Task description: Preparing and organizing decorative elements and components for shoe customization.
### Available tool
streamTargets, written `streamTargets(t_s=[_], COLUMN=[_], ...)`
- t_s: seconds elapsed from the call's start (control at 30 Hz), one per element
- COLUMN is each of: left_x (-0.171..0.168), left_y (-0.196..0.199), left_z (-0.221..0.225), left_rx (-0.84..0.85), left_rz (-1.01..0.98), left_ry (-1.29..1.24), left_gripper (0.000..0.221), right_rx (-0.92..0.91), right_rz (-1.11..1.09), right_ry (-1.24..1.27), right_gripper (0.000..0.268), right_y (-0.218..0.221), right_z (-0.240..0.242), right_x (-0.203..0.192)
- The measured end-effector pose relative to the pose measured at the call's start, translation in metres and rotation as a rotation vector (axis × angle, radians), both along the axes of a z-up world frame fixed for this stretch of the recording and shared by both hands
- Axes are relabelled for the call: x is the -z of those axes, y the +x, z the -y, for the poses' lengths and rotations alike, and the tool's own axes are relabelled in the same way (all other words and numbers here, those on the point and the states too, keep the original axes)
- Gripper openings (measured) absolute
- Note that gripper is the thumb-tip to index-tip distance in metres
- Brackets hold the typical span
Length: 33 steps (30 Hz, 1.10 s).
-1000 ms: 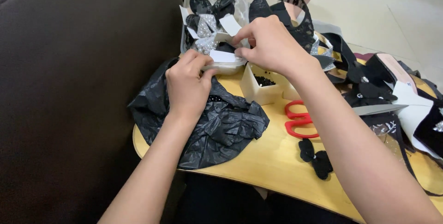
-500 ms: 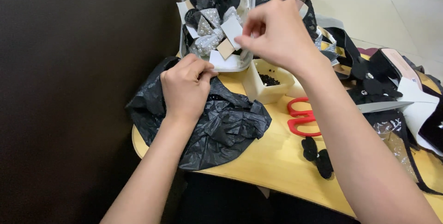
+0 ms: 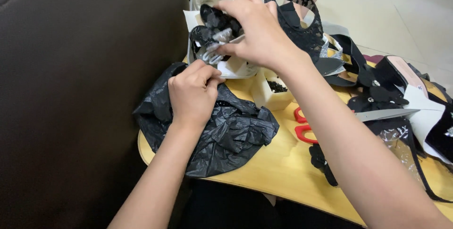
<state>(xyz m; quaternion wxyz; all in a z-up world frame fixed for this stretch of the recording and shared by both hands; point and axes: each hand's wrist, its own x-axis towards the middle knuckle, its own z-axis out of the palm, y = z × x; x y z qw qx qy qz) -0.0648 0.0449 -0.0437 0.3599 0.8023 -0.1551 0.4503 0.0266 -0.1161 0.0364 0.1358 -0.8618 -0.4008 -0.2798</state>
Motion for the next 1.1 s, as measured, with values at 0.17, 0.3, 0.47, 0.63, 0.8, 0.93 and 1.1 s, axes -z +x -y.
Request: streamTargets(t_s=[0.17,0.3,0.47,0.63,0.8,0.93,1.1], left_x=[0.001,0.005,0.000,-0.002,-0.003,-0.001,-0.003], left_y=[0.001,0.003,-0.002,-0.001,0.000,0.003,0.003], left_z=[0.001,0.000,0.000,0.001,0.002,0.002,0.003], left_rx=[0.005,-0.025,-0.008,-0.010,-0.002,-0.037,-0.075], left_rz=[-0.005,-0.002,0.004,0.007,-0.024,-0.033,-0.055], left_ry=[-0.010,0.007,0.013,-0.006,-0.030,0.005,0.028], left_gripper=[0.010,0.010,0.007,0.008,0.018,0.019,0.025], right_rx=[-0.041,-0.012,-0.029,-0.195,-0.014,0.105,0.303], right_rz=[0.033,0.045,0.041,-0.069,-0.068,-0.149,-0.523], right_ry=[0.026,-0.004,-0.035,0.090,0.295,0.179,-0.086], right_gripper=[0.062,0.044,0.026,0.040,0.025,0.008,0.024], right_y=[-0.039,-0.055,-0.062,-0.040,0.033,0.075,0.074], right_z=[0.010,0.011,0.008,0.003,-0.006,-0.014,-0.023], right_x=[-0.006,0.002,0.005,-0.024,-0.006,0.016,0.005])
